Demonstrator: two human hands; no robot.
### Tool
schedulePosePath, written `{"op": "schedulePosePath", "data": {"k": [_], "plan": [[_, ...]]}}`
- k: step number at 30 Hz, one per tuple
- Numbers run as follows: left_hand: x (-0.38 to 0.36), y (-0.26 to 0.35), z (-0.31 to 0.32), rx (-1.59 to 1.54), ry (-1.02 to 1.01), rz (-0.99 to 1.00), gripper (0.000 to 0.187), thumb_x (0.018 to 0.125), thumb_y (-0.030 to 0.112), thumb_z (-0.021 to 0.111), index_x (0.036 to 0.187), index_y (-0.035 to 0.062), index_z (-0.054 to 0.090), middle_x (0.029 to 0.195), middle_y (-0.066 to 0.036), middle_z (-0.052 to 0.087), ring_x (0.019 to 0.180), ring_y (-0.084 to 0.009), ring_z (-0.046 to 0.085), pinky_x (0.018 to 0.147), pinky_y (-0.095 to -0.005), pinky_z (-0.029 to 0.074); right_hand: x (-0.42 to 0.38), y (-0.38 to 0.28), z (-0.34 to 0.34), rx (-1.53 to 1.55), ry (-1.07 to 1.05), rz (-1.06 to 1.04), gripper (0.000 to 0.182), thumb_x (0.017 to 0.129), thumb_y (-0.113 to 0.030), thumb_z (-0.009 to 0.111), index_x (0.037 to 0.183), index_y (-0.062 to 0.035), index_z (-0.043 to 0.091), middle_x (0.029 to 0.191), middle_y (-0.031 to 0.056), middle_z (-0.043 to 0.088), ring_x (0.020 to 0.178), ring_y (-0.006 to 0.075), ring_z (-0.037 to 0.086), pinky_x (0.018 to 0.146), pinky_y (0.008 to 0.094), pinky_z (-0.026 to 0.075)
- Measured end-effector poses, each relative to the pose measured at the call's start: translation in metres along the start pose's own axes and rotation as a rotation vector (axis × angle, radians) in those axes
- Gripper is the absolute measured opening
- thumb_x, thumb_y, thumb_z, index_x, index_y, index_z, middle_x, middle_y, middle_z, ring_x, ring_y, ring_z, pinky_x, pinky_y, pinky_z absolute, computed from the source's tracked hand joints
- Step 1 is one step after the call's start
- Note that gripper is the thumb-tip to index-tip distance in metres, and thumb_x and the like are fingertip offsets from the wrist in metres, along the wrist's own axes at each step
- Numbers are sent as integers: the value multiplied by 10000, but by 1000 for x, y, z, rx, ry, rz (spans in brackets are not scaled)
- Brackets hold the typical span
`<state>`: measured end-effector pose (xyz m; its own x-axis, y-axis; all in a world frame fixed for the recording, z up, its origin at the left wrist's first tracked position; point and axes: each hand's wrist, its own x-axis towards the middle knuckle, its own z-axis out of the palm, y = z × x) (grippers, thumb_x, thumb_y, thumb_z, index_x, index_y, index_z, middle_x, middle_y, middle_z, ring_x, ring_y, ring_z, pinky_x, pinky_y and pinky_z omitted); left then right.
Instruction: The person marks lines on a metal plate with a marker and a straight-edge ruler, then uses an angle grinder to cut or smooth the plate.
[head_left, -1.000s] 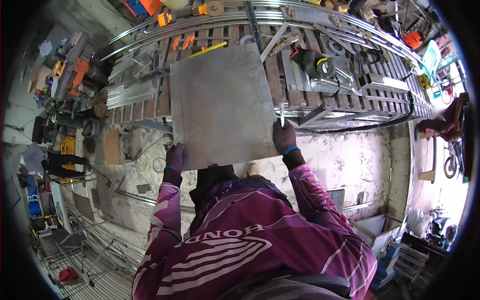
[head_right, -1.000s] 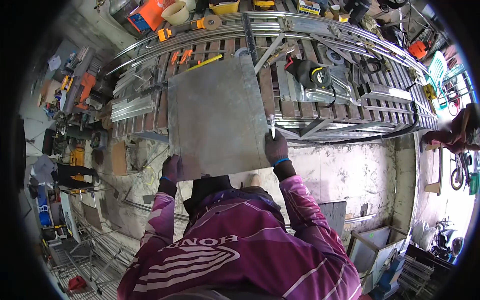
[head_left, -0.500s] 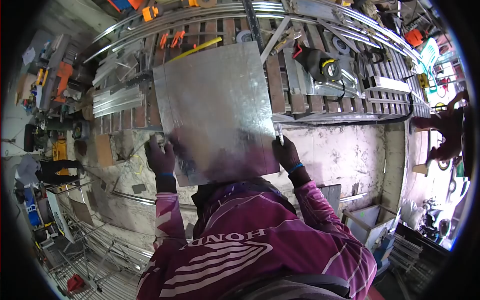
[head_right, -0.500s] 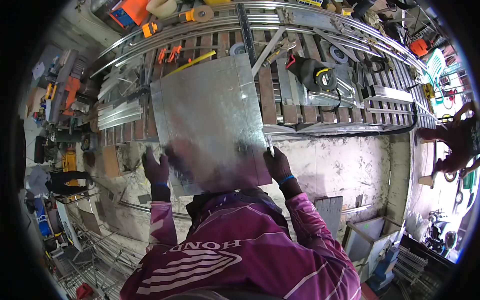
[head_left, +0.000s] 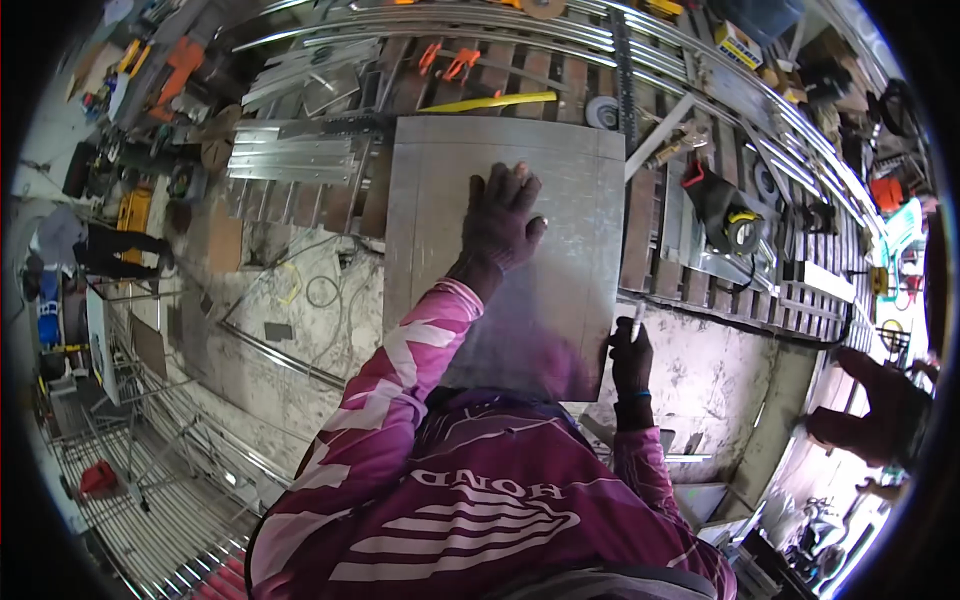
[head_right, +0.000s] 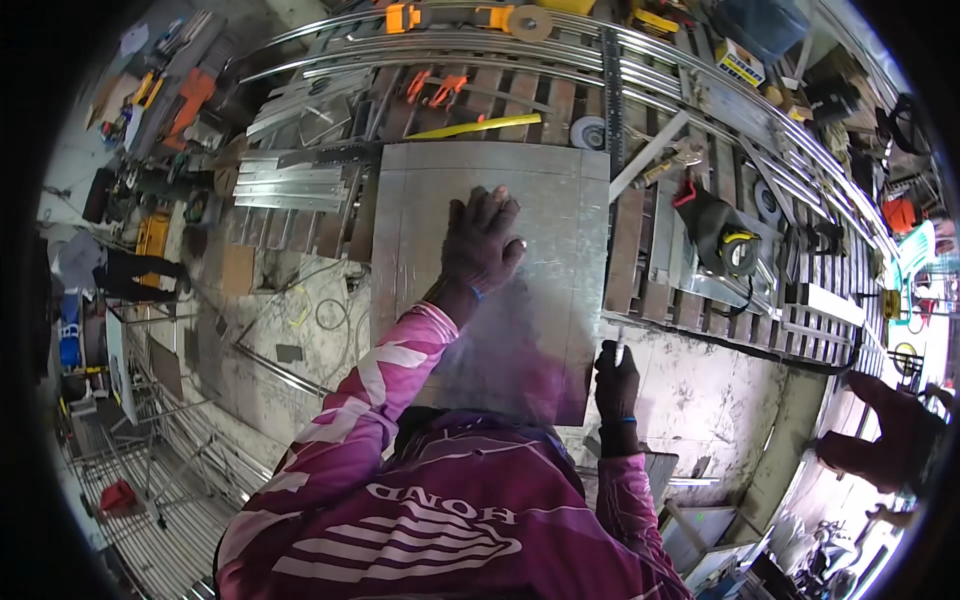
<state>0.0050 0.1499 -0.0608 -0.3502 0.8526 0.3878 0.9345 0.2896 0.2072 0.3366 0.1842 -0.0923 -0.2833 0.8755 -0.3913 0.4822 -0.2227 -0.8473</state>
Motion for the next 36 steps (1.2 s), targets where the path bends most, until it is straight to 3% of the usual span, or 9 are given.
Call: {"op": "schedulePosePath", "data": {"k": [6,10,13,18,20,23,25,29,36], "plan": [[4,-6,2,-52,-72,-31,585,786,357,720,1288,98,568,1454,-134,499,1347,-377,420,1068,-614,355,18,1,4,67,-113,-48,277,1049,-306,557,950,-53,607,671,8,570,592,93,547,521,297,435],[3,-4,1,-93,4,-29,554,771,327,697,1255,84,581,1417,-138,523,1322,-386,446,1070,-608,355,17,-34,11,-92,44,-98,285,1032,-296,587,972,-23,638,692,48,622,641,125,592,557,337,472],[5,-3,9,-121,-13,-21,591,750,319,698,1273,65,585,1422,-172,520,1338,-404,446,1077,-629,350,21,-35,12,-345,264,-227,227,929,-310,666,1026,-106,688,783,221,652,705,409,655,608,460,487],[2,-3,-3,-160,-49,58,769,779,337,703,1455,67,457,1502,-216,440,1382,-421,401,1109,-672,293,7,-93,12,-336,149,-328,492,882,-353,688,1280,-85,582,872,158,694,768,375,687,679,476,533],[3,-9,-6,-175,-46,115,665,841,289,670,1439,56,497,1411,-238,529,1316,-402,489,1083,-597,376,20,-86,30,-311,203,-700,387,892,-277,656,1232,-101,604,850,152,682,788,411,664,682,507,520],[-9,-12,10,-717,-246,32,453,898,174,639,1328,37,597,1185,-176,670,1096,-309,633,983,-478,478,21,-97,51,-308,-133,-650,267,902,-193,618,1158,-122,644,898,152,690,835,412,661,715,504,522],[-34,-2,19,-1445,-522,-454,238,972,118,595,1171,19,680,880,-39,675,795,-144,614,747,-313,500,24,-93,65,-258,-158,-741,253,894,-195,631,1134,-120,663,904,151,692,840,405,665,722,499,525],[-30,20,-34,-1240,-896,-420,173,1004,140,588,1074,36,708,754,56,557,657,-35,468,587,-223,399,33,-83,61,-185,-300,-760,189,871,-201,681,1029,-105,720,937,142,709,860,379,681,747,475,538],[-28,7,-17,-1180,-907,-476,155,1000,125,591,1043,30,706,763,57,560,674,-37,468,613,-228,413,56,-81,62,-154,-410,-698,182,884,-222,691,999,-85,720,949,149,714,882,380,686,763,450,545]]}}
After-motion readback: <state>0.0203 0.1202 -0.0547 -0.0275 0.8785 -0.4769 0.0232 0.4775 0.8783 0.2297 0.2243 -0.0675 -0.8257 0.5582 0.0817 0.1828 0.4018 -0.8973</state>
